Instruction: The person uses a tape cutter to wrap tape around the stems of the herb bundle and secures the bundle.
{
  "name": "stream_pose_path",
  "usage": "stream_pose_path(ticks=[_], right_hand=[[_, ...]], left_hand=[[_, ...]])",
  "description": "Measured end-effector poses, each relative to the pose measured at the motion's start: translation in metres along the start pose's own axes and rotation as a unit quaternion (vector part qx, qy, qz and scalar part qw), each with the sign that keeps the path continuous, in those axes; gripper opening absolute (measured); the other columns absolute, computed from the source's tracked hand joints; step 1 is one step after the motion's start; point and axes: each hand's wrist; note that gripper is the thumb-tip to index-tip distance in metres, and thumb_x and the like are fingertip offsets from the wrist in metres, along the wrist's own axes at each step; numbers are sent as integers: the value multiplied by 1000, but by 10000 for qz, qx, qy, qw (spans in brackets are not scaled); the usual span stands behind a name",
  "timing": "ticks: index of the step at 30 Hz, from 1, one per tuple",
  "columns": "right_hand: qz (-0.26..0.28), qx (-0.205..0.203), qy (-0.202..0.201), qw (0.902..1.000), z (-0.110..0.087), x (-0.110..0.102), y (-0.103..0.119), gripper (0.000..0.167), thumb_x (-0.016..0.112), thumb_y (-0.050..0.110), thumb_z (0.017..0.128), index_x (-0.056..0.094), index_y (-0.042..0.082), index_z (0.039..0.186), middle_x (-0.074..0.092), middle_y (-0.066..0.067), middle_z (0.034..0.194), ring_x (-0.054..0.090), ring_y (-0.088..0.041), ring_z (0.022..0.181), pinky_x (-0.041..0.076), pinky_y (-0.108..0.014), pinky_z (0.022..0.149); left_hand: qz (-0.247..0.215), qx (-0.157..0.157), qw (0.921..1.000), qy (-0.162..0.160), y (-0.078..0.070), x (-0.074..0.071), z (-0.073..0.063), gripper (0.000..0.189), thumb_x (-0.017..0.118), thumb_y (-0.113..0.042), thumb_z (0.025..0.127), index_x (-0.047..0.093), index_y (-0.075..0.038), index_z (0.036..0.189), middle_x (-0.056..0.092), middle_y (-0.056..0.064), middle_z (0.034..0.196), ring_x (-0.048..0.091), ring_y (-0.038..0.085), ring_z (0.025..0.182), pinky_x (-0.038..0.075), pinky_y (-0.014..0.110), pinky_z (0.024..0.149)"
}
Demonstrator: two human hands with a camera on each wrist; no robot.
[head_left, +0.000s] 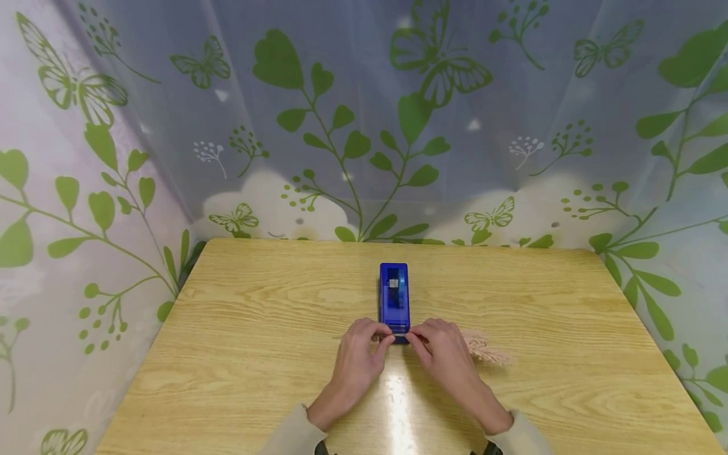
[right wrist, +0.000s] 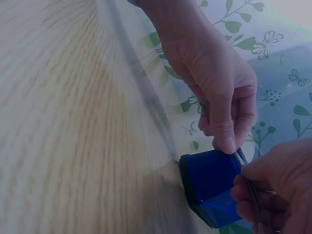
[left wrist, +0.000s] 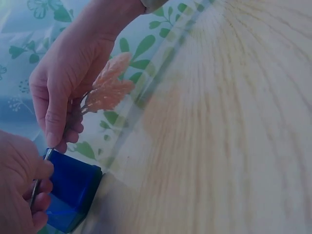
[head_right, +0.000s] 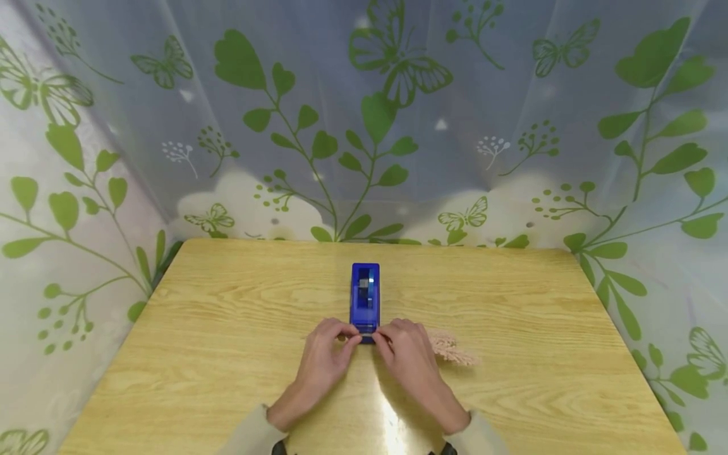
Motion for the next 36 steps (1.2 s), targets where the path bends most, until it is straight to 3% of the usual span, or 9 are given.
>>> stream_pose_path(ticks=[4,7,11,14,18,23,30,36], right_hand=[[127,-78,-99,9998,1,1,-3,5,85,8,86,80,10,88,71,4,77,54,-3,65,45,-29,68],[174,-174,-203,9995,0,2,-5,7,86,6,85,80,10,87,72,4,77,54,-2,64,48,-30,67],[215,-254,-244,9991,0,4,-8,7,86,5,84,81,9,88,71,6,76,52,0,62,49,-30,67],[199,-319,-269,9989,-1,4,-9,8,86,5,84,81,8,89,71,5,76,52,0,61,48,-29,66],[151,-437,-339,9984,-1,4,-10,10,87,3,82,82,8,89,72,4,77,53,-1,62,47,-28,66],[65,-564,-359,9977,-1,4,-12,10,88,4,81,83,8,89,73,3,79,57,-3,63,49,-30,66],[-4,-671,-287,9973,0,1,-12,8,87,5,82,83,9,88,74,2,80,60,-6,65,52,-34,69],[-5,-689,-222,9974,0,1,-13,9,87,4,82,83,7,89,73,1,80,58,-6,65,54,-35,70]], left_hand=[[10,37,9999,106,1,2,-1,20,80,-8,92,66,-8,106,70,3,94,66,17,81,57,26,73],[414,457,9980,164,3,3,0,25,77,-8,94,66,-9,117,69,2,93,63,14,77,54,26,69],[1040,1150,9876,261,8,4,1,34,73,-5,96,71,-18,127,60,-2,85,46,7,65,41,21,62],[1142,1329,9840,329,10,5,1,36,71,-2,96,73,-22,126,53,-4,82,37,6,63,34,18,59],[813,1135,9894,400,10,5,1,33,70,-4,98,72,-21,126,53,-4,84,39,6,64,34,17,58],[203,609,9961,602,7,5,1,31,67,-4,100,70,-19,127,53,-4,87,42,6,67,39,19,58],[-395,25,9952,892,4,5,1,31,65,-3,102,69,-17,129,52,-3,92,45,5,71,44,19,59],[-613,-210,9921,1070,3,3,3,34,64,-1,102,67,-20,130,54,-3,94,46,7,72,45,20,61]])
Point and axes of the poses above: each hand's wrist, its own z-axis towards the middle knuckle, its own x-axis out of the palm, y = z × x
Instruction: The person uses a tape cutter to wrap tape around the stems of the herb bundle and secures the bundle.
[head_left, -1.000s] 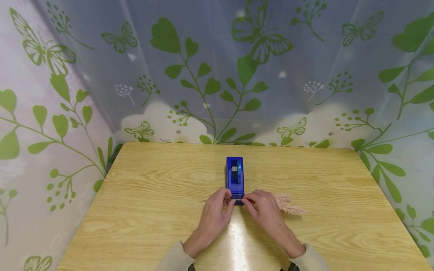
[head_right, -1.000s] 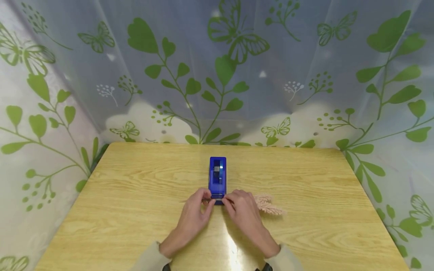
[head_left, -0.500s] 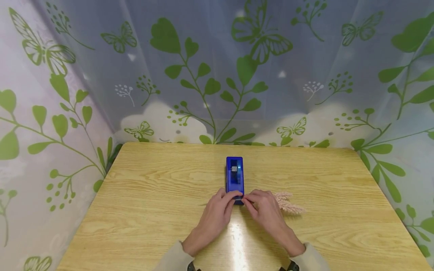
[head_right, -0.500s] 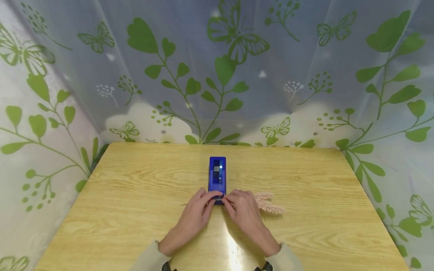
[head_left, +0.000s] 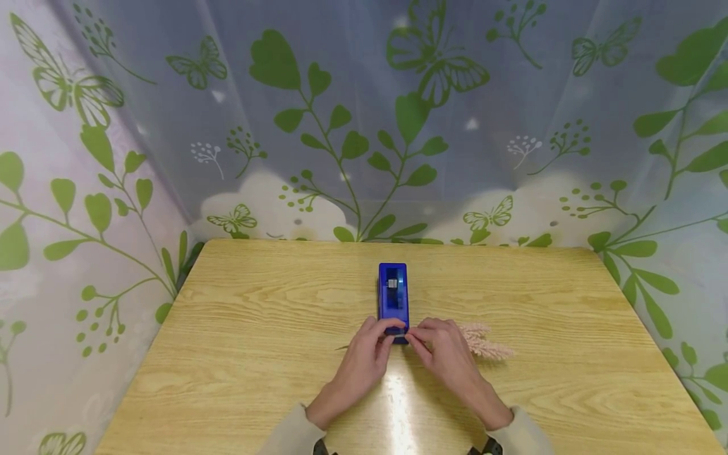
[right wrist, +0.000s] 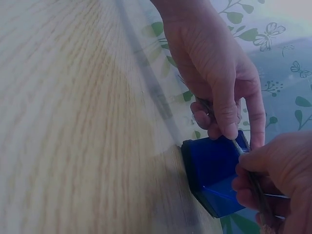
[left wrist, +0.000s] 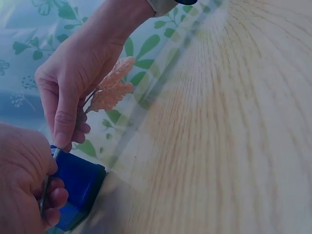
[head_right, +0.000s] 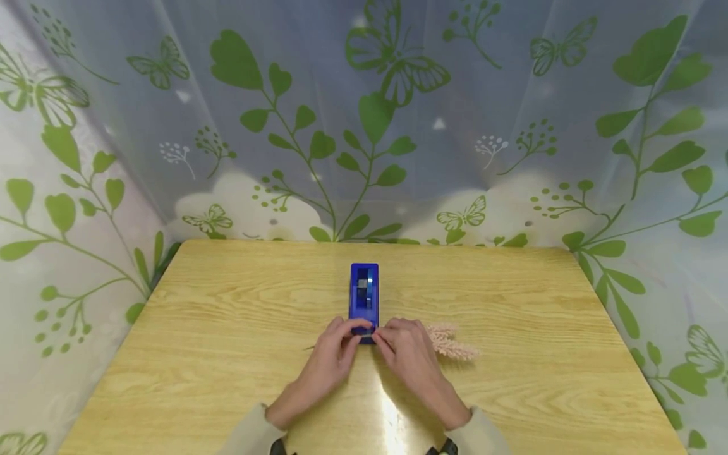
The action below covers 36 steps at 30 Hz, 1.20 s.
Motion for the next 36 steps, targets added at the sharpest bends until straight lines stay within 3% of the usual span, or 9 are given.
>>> stream_pose_path(ticks=[24,36], right_hand=[[28,-100,184,9998,1,1,-1,8,86,3,83,84,5,91,70,2,77,53,-4,64,45,-26,63],[99,15,406,9991,2,0,-1,4,83,5,88,84,6,91,69,3,78,52,-3,66,44,-25,65]], left_hand=[[-313,-36,9995,50,3,-2,0,39,66,5,98,68,-19,129,54,-2,92,48,5,71,48,20,61],[-407,-51,9990,181,2,-6,3,38,65,4,99,70,-19,130,51,-3,88,45,5,68,44,19,58]])
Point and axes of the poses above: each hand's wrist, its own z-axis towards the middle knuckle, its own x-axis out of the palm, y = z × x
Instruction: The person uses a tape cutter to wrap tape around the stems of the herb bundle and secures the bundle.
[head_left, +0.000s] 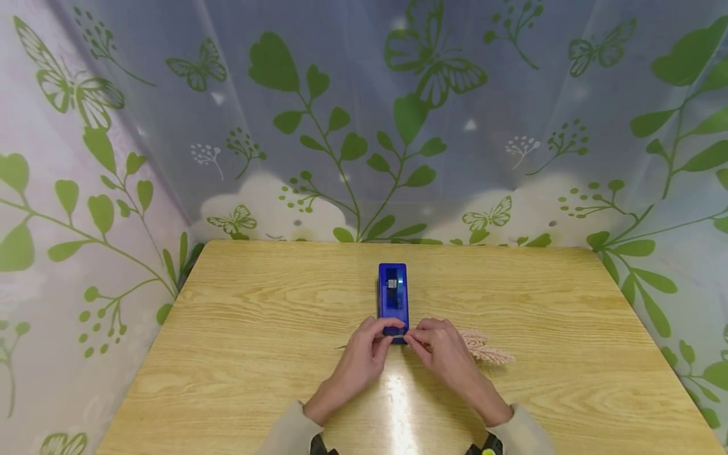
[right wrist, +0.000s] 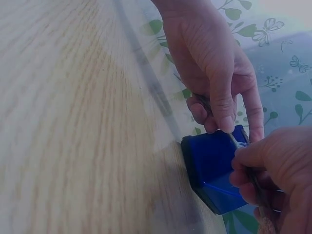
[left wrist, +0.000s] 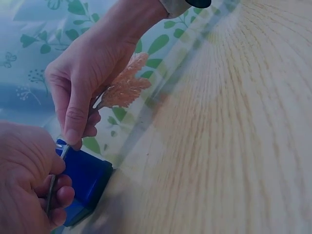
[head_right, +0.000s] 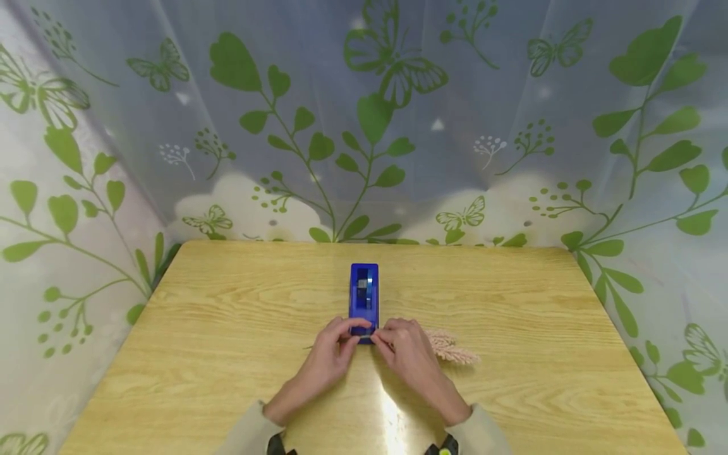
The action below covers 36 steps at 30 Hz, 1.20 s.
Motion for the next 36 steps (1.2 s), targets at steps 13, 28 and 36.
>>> stream_pose_path(ticks=[13,28,36], right_hand=[[524,-82,140,9985,-3,-1,2,5,80,4,90,81,8,87,67,8,77,48,2,66,43,-26,66],[1672,632,1226,9762,7,-22,1,12,70,6,99,81,7,94,64,6,77,48,-1,61,45,-21,52],[1661,602,1348,9750,8,-25,-1,12,70,8,100,81,6,94,66,5,78,48,0,62,46,-20,53]], left_hand=[[331,574,9977,172,-2,-10,-1,59,67,9,95,61,-24,143,56,3,90,46,9,76,45,21,65],[273,426,9983,283,-13,-16,0,21,67,2,99,77,-16,95,54,-4,86,45,6,74,44,19,64],[111,339,9990,254,-17,-16,-1,23,66,5,98,81,-13,102,59,-1,91,49,7,77,48,19,65]])
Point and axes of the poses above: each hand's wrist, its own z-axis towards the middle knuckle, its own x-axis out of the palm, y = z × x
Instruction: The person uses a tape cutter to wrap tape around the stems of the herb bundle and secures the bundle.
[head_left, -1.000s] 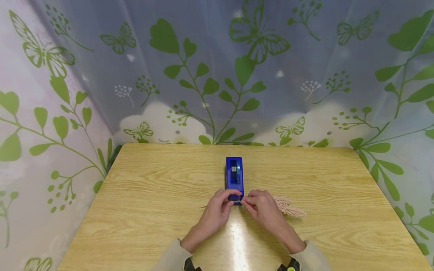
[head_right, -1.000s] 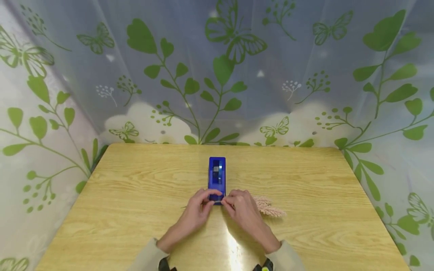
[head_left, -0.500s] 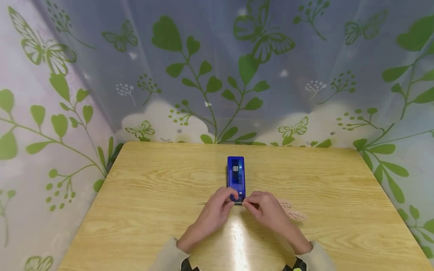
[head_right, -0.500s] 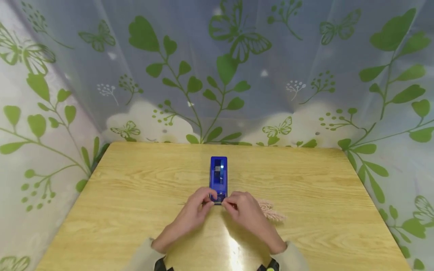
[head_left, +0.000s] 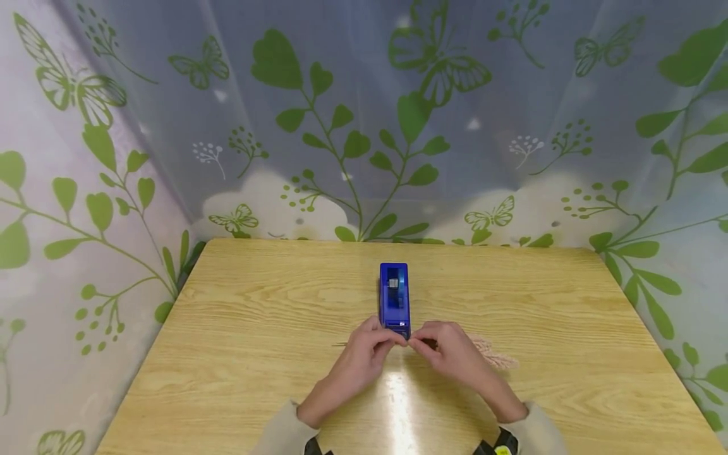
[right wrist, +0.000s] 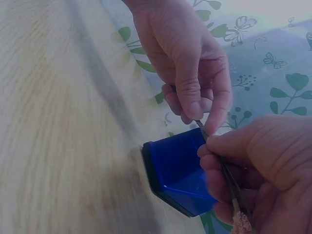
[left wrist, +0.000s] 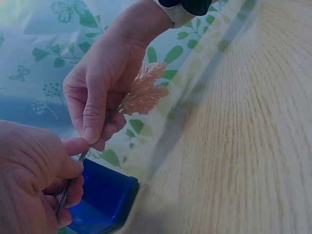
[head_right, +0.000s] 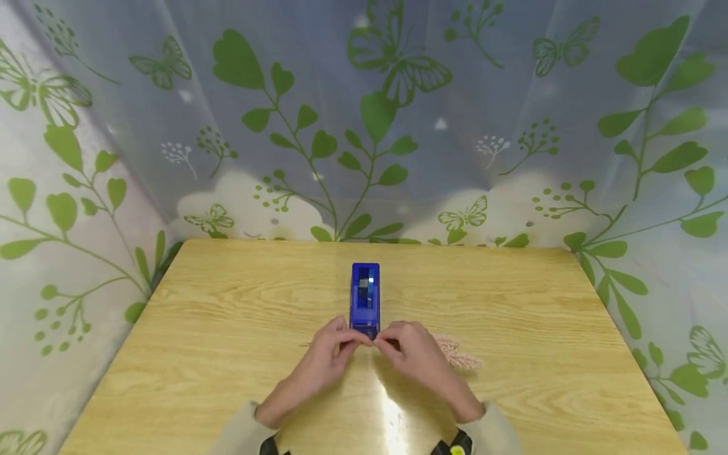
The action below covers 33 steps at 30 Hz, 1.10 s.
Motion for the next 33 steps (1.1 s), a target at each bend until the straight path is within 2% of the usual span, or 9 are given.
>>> stream_pose_path(ticks=[7,11,16,22,29,33], right_hand=[[-216,-216,92,9995,-1,-4,0,9,73,7,98,80,4,92,66,7,77,52,2,64,50,-20,56],[-418,-303,151,9986,-1,-5,-1,7,74,6,96,79,5,93,67,6,78,54,2,66,51,-19,58],[-815,-444,102,9956,-2,-3,0,6,76,4,94,78,7,89,67,5,78,53,3,66,50,-18,58],[-1329,-590,123,9893,-5,-1,2,6,78,2,90,80,7,88,68,4,79,53,2,65,47,-15,56],[-1368,-513,123,9892,-6,0,2,8,82,1,86,81,9,88,69,6,80,57,1,66,48,-16,56],[-1267,-351,211,9911,-6,2,0,7,82,3,88,80,10,89,68,6,82,57,0,68,49,-17,58]], left_hand=[[-156,-209,9996,94,-3,0,-1,24,65,3,99,80,-14,107,62,3,96,52,6,80,51,20,67],[-131,-220,9996,113,-3,0,-1,24,66,4,99,79,-13,109,63,4,99,55,7,83,53,20,70],[220,-129,9995,161,-5,1,-2,25,66,6,97,79,-10,112,59,0,96,53,7,83,51,19,71],[699,50,9972,273,-4,4,-3,24,69,6,94,80,-7,111,55,0,90,47,9,78,45,20,69],[967,179,9946,325,-2,7,-2,23,71,7,93,82,-8,107,57,2,88,45,10,77,41,20,69],[1095,290,9932,265,-1,8,-3,23,72,9,91,82,-8,104,59,3,89,47,11,79,44,21,71]])
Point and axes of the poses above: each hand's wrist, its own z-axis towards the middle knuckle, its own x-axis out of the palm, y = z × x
